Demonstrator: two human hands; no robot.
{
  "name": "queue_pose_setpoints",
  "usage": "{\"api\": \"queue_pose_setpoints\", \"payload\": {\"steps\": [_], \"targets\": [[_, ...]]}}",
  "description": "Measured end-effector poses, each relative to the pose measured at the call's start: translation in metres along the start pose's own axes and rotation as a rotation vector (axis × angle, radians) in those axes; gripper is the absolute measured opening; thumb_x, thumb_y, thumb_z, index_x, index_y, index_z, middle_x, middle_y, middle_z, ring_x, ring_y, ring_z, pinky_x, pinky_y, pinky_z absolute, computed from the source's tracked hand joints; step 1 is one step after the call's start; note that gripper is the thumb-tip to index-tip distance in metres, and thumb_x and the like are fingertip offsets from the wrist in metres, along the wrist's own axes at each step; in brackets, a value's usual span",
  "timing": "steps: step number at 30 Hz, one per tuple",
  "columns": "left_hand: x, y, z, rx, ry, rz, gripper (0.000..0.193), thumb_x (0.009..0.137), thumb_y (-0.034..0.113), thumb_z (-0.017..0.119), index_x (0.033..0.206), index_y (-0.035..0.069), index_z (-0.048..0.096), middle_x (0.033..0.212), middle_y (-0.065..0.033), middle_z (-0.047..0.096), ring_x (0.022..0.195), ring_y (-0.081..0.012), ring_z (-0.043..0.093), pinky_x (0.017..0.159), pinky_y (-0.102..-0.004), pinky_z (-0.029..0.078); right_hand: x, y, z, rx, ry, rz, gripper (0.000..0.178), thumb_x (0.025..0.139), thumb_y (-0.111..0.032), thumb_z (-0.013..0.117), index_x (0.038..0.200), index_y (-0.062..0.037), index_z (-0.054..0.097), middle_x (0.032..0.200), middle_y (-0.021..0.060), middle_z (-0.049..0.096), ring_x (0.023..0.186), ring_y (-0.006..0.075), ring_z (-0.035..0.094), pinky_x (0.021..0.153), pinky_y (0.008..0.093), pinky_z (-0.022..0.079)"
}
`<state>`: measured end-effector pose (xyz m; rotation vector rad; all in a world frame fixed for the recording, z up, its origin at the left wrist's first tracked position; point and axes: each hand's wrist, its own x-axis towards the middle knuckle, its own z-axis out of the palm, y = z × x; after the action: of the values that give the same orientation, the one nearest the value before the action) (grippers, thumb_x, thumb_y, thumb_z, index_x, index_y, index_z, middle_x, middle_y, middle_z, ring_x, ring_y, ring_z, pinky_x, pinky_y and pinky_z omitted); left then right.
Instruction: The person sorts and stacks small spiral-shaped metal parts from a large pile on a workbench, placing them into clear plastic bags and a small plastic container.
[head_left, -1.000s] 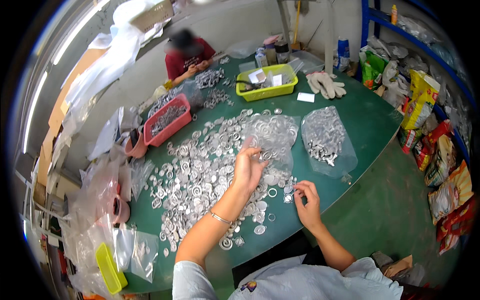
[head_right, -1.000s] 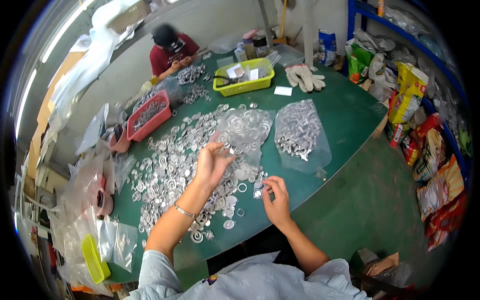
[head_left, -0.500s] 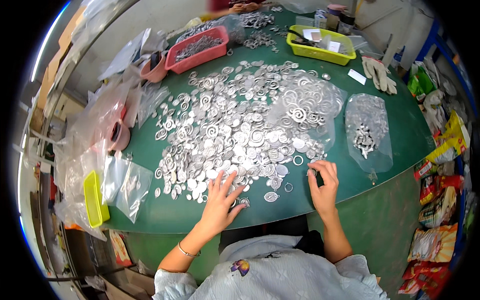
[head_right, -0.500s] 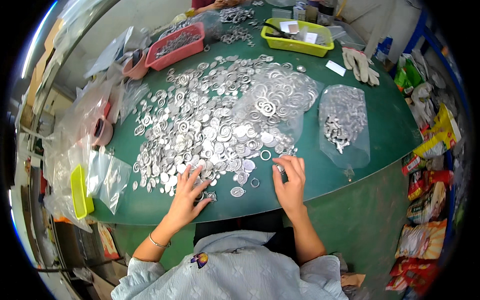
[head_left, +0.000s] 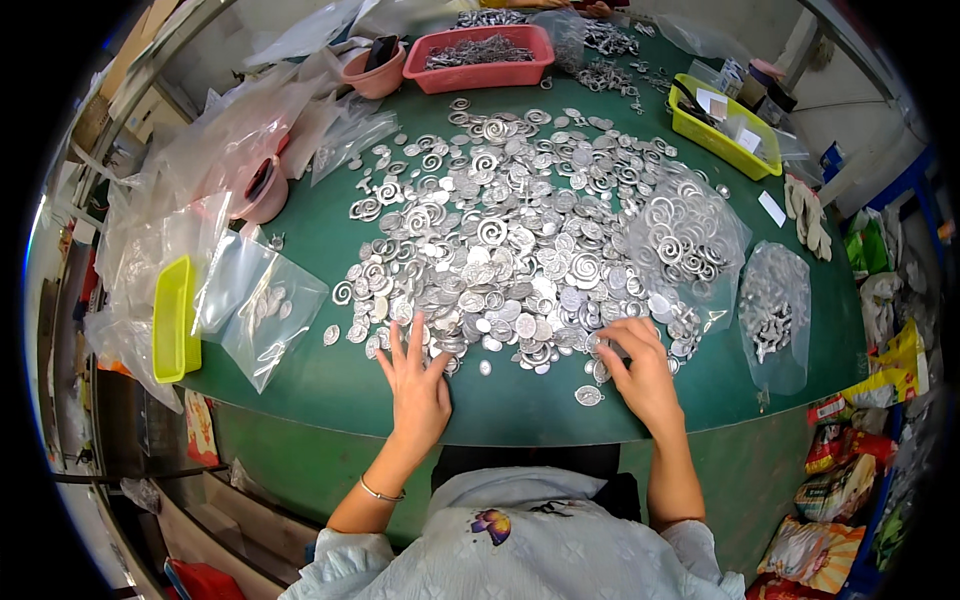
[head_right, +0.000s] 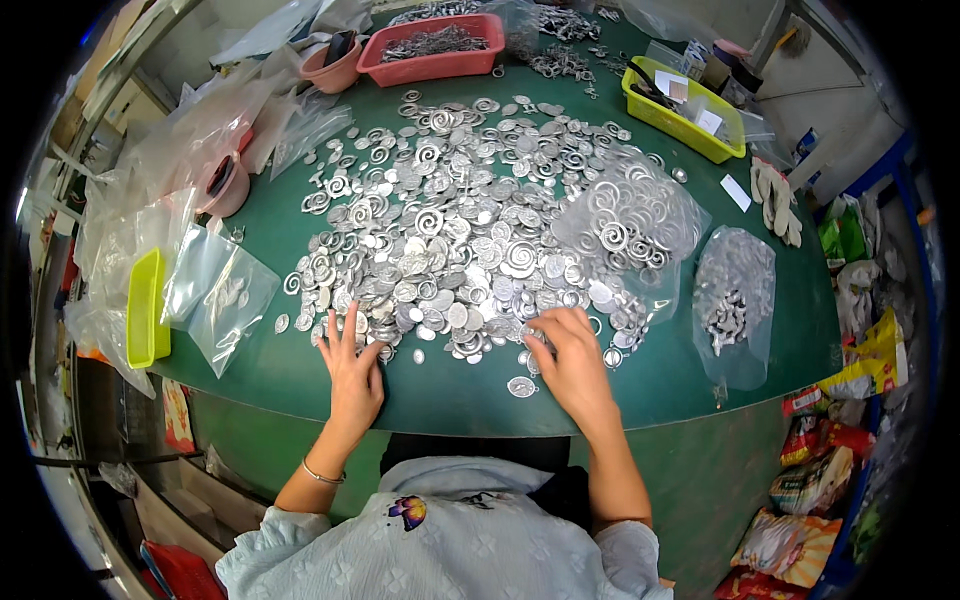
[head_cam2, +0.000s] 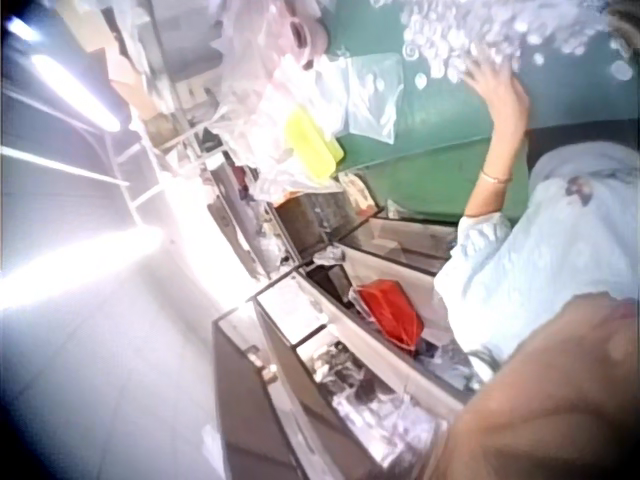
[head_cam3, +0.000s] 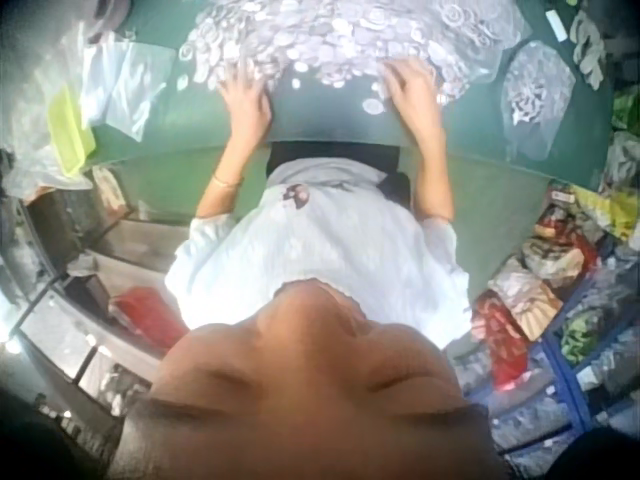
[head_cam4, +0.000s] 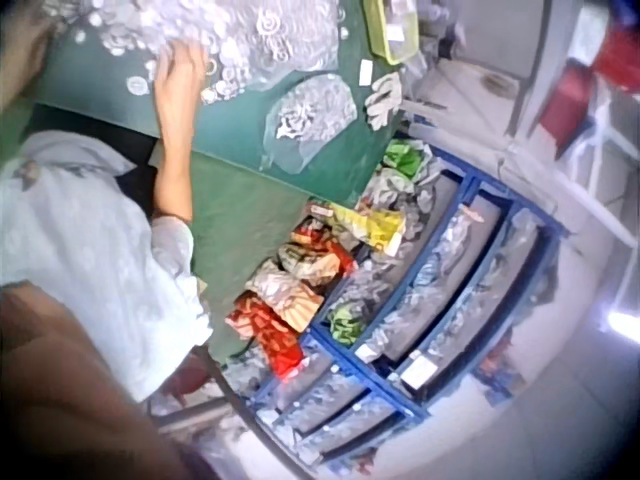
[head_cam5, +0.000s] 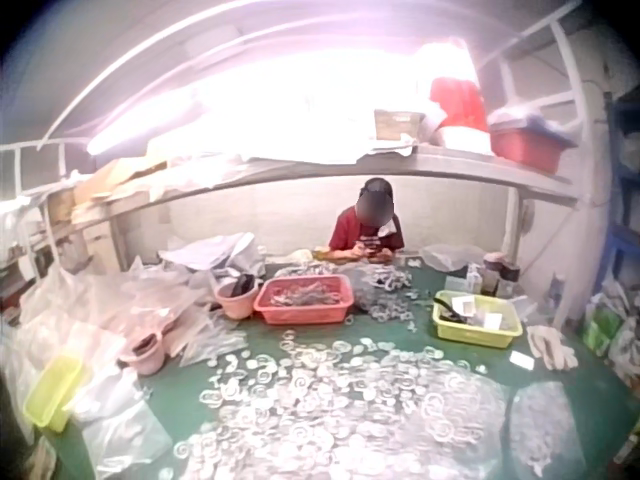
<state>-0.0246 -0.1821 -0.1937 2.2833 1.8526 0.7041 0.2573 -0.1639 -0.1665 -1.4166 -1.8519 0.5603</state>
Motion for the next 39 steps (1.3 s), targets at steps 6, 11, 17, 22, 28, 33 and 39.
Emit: {"api": "queue_pose_setpoints", "payload": {"steps": [6,11,17,22,28,33,39], "targets": [[-0.001,-0.019,-0.009,-0.11,0.158,-0.119,0.035,0.071,-0.009,0.05,0.099,0.007,0.062,0.142,-0.0183,0.029,0.132,-0.0455,0.018,0.104,-0.0609,0.01,0.022,-0.003,0.023,-0.484,0.021,-0.11,0.02,0.069,-0.007,0.069,0.085,-0.0015,0.06,0.09,0.0085,0.054,0.087,0.0269,0.047,0.076,0.0378,0.036],[0.001,0.029,-0.013,-0.336,0.23,-0.01,0.03,0.072,-0.01,0.055,0.097,0.004,0.063,0.135,-0.0205,0.039,0.13,-0.0391,0.031,0.105,-0.0436,0.025,0.027,0.001,0.023,-0.56,0.016,-0.172,0.015,0.07,-0.006,0.067,0.084,-0.0025,0.06,0.088,0.007,0.054,0.086,0.0253,0.048,0.074,0.0371,0.036],[-0.011,0.064,0.004,-1.342,-0.206,-0.191,0.032,0.085,-0.002,0.051,0.116,-0.002,0.051,0.128,-0.0174,0.046,0.118,-0.0272,0.047,0.1,-0.0366,0.036,0.023,0.004,0.014,-0.345,0.196,-0.134,0.007,0.074,-0.003,0.064,0.08,-0.0025,0.061,0.078,0.0097,0.057,0.076,0.0246,0.053,0.068,0.0331,0.039],[-0.005,0.073,0.012,-2.132,-0.502,-0.822,0.036,0.092,0.011,0.048,0.125,-0.002,0.042,0.118,-0.017,0.052,0.109,-0.0227,0.052,0.09,-0.032,0.043,0.007,-0.035,0.011,0.36,-0.368,0.299,0.006,0.076,-0.003,0.063,0.08,0.0006,0.064,0.078,0.0115,0.061,0.072,0.0246,0.056,0.062,0.0292,0.043],[-0.02,0.065,0.026,-2.227,-0.714,-0.863,0.027,0.09,0.01,0.05,0.115,-0.001,0.051,0.086,-0.0083,0.058,0.072,-0.011,0.052,0.06,-0.0227,0.041,0.031,-0.011,0.039,-0.43,0.084,-0.119,0.018,0.07,-0.013,0.07,0.08,-0.0019,0.062,0.082,0.0093,0.058,0.081,0.0277,0.051,0.073,0.0368,0.037],[-0.025,0.062,0.024,-2.206,-0.634,-0.927,0.028,0.09,0.009,0.05,0.115,-0.002,0.051,0.086,-0.0082,0.058,0.069,-0.0105,0.05,0.059,-0.0225,0.041,0.039,-0.006,0.037,-0.529,-0.034,-0.184,0.028,0.07,-0.017,0.071,0.089,0.0,0.06,0.089,0.0097,0.059,0.084,0.0266,0.051,0.073,0.0367,0.035],[-0.022,0.064,0.021,-2.172,-0.598,-0.907,0.032,0.09,0.009,0.047,0.12,-0.003,0.048,0.101,-0.0126,0.06,0.088,-0.0177,0.058,0.076,-0.0285,0.048,0.038,0.002,0.038,-0.561,0.022,-0.319,0.021,0.075,-0.011,0.066,0.091,0.0001,0.061,0.086,0.0094,0.062,0.079,0.0252,0.054,0.075,0.0383,0.036]]}}
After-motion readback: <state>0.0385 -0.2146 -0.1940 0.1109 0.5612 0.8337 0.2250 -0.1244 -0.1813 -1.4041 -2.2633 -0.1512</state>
